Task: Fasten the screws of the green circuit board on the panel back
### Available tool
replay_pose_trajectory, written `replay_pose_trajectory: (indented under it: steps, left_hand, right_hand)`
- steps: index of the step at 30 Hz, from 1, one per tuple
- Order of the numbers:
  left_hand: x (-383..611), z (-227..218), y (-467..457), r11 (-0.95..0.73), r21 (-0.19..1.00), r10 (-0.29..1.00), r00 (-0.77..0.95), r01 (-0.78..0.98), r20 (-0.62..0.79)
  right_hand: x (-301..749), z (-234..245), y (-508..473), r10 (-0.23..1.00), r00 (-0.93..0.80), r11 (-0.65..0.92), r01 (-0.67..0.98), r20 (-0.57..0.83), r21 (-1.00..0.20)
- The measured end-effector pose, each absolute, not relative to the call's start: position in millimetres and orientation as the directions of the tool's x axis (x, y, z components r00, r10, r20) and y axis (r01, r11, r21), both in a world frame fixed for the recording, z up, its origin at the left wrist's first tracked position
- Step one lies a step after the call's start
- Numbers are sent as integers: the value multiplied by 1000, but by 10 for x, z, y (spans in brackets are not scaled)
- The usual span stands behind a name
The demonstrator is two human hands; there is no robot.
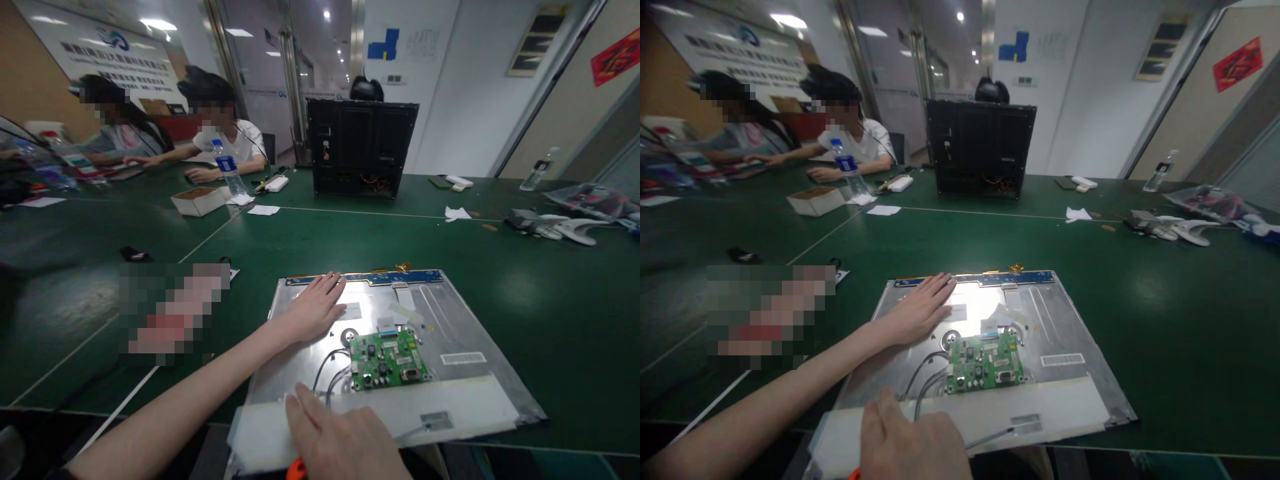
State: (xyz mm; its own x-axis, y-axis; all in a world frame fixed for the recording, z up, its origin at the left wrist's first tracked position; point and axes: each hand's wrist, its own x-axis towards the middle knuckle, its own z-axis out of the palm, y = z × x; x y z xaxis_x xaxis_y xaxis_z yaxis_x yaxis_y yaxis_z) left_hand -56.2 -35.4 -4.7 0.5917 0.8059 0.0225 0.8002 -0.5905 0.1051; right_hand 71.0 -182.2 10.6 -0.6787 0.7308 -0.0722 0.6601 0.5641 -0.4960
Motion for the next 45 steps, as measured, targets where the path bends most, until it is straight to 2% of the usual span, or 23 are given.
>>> replay_pose_trajectory:
  steps: [3, 6, 8, 10, 14, 18, 22, 25, 30, 37, 45]
  left_hand:
    - [-730, -53, -338, -594, 91, 804, 594, 799, 29]
    - [-896, -72, -306, -602, 99, 798, 602, 792, 39]
    - [-998, -73, -284, -613, 112, 789, 612, 782, 52]
    - [-1077, -56, -264, -614, 119, 789, 612, 780, 52]
    - [-1143, 14, -243, -603, 118, 797, 603, 789, 35]
    - [-1156, 103, -281, -586, 147, 809, 585, 796, 56]
    - [-1226, 231, -407, -582, 270, 811, 571, 767, 128]
    - [-1290, 336, -546, -574, 368, 810, 574, 732, 120]
    - [-1315, 437, -754, -551, 498, 761, 648, 670, -28]
    - [-1268, 417, -836, -480, 500, 786, 606, 721, -120]
    - [-1287, 280, -821, -519, 548, 769, 638, 656, -34]
  right_hand:
    - [1239, 381, -1698, 843, -529, 433, 780, -104, -452]
    - [1765, 508, -1488, 960, -258, 215, 925, -104, -312]
    - [1995, 488, -1340, 980, -183, 158, 957, -83, -242]
    - [2093, 424, -1214, 977, -185, 158, 962, -105, -223]
    - [2028, 309, -1045, 945, -295, 236, 914, -142, -331]
    - [1966, 270, -920, 932, -343, 277, 886, -122, -371]
    - [2017, 256, -795, 904, -411, 337, 858, -122, -387]
    - [2052, 228, -715, 887, -444, 369, 847, -129, -383]
    - [2069, 157, -653, 870, -477, 407, 838, -126, -362]
    - [2090, 191, -611, 855, -506, 443, 825, -112, -351]
    - [1738, 496, -482, 808, -588, 533, 758, -39, -377]
